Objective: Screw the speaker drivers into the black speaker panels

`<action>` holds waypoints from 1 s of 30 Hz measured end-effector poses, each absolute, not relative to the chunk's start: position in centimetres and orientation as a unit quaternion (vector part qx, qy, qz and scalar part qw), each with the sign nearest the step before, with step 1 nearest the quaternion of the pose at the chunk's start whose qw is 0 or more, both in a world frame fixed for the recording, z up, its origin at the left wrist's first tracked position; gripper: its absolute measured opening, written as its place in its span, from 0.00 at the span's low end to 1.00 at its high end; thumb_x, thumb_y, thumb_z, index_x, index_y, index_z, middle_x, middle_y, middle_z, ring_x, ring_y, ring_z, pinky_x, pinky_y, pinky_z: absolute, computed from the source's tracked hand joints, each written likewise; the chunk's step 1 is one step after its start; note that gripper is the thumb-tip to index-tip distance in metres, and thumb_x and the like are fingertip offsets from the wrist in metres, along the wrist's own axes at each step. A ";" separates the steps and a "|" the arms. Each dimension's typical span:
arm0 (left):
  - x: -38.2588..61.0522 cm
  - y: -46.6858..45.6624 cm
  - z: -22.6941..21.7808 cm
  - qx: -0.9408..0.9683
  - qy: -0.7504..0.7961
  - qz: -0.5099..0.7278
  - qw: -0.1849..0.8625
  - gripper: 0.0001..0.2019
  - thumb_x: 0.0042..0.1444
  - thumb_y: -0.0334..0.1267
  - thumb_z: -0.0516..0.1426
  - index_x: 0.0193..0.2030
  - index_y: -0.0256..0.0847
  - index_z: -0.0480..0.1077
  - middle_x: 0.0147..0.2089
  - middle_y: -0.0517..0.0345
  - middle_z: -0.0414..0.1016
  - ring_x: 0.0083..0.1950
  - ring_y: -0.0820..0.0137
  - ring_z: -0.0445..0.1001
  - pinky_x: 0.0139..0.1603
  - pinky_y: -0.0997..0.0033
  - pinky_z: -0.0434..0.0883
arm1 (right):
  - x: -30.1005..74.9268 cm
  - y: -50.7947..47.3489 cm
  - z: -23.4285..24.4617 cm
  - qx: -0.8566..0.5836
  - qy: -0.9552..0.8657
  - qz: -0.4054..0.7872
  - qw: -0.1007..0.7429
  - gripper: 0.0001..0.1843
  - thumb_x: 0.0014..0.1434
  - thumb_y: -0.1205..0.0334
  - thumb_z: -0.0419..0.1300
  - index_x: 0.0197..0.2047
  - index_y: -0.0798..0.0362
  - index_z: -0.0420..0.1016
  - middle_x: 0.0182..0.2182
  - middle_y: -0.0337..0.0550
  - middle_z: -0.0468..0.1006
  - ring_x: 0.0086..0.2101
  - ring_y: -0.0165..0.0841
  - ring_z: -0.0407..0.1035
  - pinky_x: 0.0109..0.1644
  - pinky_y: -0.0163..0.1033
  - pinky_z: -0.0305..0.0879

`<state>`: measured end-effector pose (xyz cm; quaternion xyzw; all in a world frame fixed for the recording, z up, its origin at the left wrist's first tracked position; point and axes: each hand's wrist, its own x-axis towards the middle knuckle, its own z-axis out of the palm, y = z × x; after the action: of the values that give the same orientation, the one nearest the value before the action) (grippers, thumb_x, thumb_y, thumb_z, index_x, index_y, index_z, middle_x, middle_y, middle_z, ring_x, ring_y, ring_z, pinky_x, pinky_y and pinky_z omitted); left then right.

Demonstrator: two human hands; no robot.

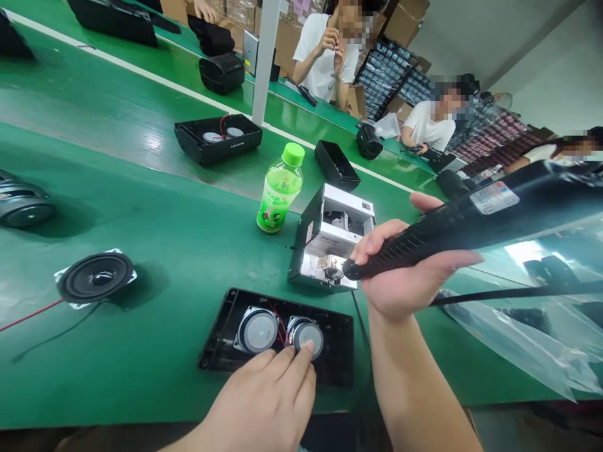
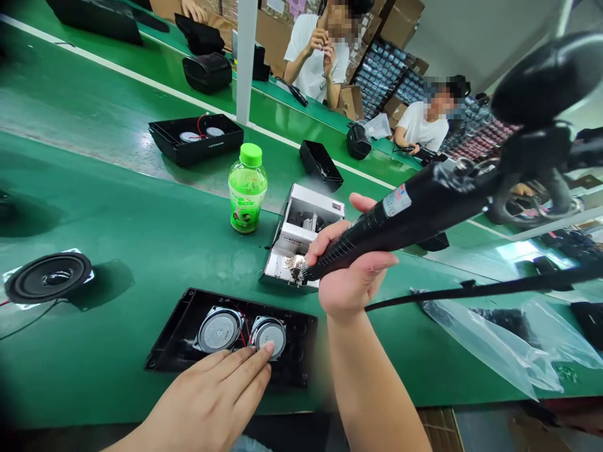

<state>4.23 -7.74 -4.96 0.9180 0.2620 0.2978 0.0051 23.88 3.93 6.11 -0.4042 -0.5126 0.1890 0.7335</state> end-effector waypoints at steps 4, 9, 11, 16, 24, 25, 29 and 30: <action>4.4 -7.8 -5.0 0.917 0.263 0.299 0.003 0.16 0.68 0.29 0.53 0.54 0.37 0.81 0.60 0.48 0.88 0.52 0.60 0.87 0.50 0.61 0.77 | 23.7 3.5 5.9 -0.404 -0.524 0.178 0.729 0.44 0.69 0.20 0.45 0.63 0.48 0.73 0.20 0.31 0.71 0.15 0.31 0.62 0.19 0.38 0.63; 4.4 -7.9 -5.2 0.914 0.262 0.310 -0.006 0.15 0.69 0.29 0.53 0.52 0.36 0.81 0.58 0.48 0.89 0.51 0.61 0.87 0.49 0.61 0.76 | 24.1 2.4 5.0 -0.415 -0.515 0.228 0.714 0.44 0.69 0.20 0.46 0.66 0.47 0.73 0.19 0.30 0.71 0.14 0.32 0.63 0.17 0.36 0.61; 4.4 -7.9 -5.2 0.915 0.260 0.308 -0.005 0.15 0.71 0.31 0.53 0.53 0.36 0.82 0.59 0.47 0.88 0.51 0.61 0.87 0.49 0.61 0.76 | 24.2 1.3 5.4 -0.390 -0.513 0.234 0.728 0.44 0.68 0.19 0.47 0.65 0.46 0.75 0.19 0.31 0.73 0.13 0.32 0.62 0.15 0.37 0.62; 4.5 -7.7 -4.9 0.922 0.259 0.288 0.004 0.16 0.72 0.32 0.53 0.52 0.36 0.83 0.59 0.47 0.88 0.51 0.60 0.87 0.47 0.61 0.77 | 22.9 -1.9 7.8 -0.373 -0.475 0.309 0.735 0.31 0.66 0.24 0.60 0.58 0.36 0.81 0.21 0.32 0.77 0.16 0.33 0.65 0.21 0.41 0.69; 4.8 -7.7 -4.2 0.923 0.260 0.282 0.012 0.18 0.73 0.31 0.51 0.54 0.33 0.82 0.60 0.43 0.87 0.53 0.57 0.88 0.51 0.59 0.78 | 21.2 -1.9 4.4 -0.337 -0.532 0.390 0.672 0.34 0.63 0.24 0.63 0.63 0.33 0.82 0.23 0.35 0.80 0.18 0.36 0.69 0.24 0.45 0.74; 4.8 -7.7 -4.2 0.922 0.260 0.285 0.015 0.18 0.73 0.31 0.50 0.54 0.33 0.82 0.61 0.43 0.87 0.54 0.57 0.88 0.51 0.58 0.78 | 21.3 -1.8 4.0 -0.340 -0.531 0.396 0.667 0.34 0.62 0.24 0.64 0.62 0.33 0.83 0.23 0.35 0.81 0.19 0.36 0.69 0.25 0.45 0.74; 4.9 -7.9 -4.3 0.920 0.264 0.290 0.029 0.18 0.73 0.31 0.50 0.55 0.32 0.82 0.61 0.42 0.87 0.55 0.56 0.88 0.52 0.57 0.78 | 21.6 -1.4 3.4 -0.351 -0.530 0.403 0.659 0.33 0.62 0.25 0.64 0.62 0.34 0.83 0.24 0.36 0.81 0.19 0.37 0.70 0.25 0.45 0.74; 4.9 -8.0 -4.4 0.920 0.264 0.288 0.033 0.18 0.72 0.30 0.50 0.55 0.32 0.82 0.61 0.42 0.87 0.55 0.56 0.88 0.53 0.57 0.78 | 21.6 -1.4 3.5 -0.355 -0.532 0.403 0.655 0.33 0.62 0.24 0.64 0.61 0.34 0.84 0.24 0.36 0.81 0.18 0.37 0.70 0.25 0.45 0.74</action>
<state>4.90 -7.97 -4.40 0.9198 0.2641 0.2885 0.0327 21.58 -1.36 3.50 -0.3553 -0.5319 0.4029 0.6546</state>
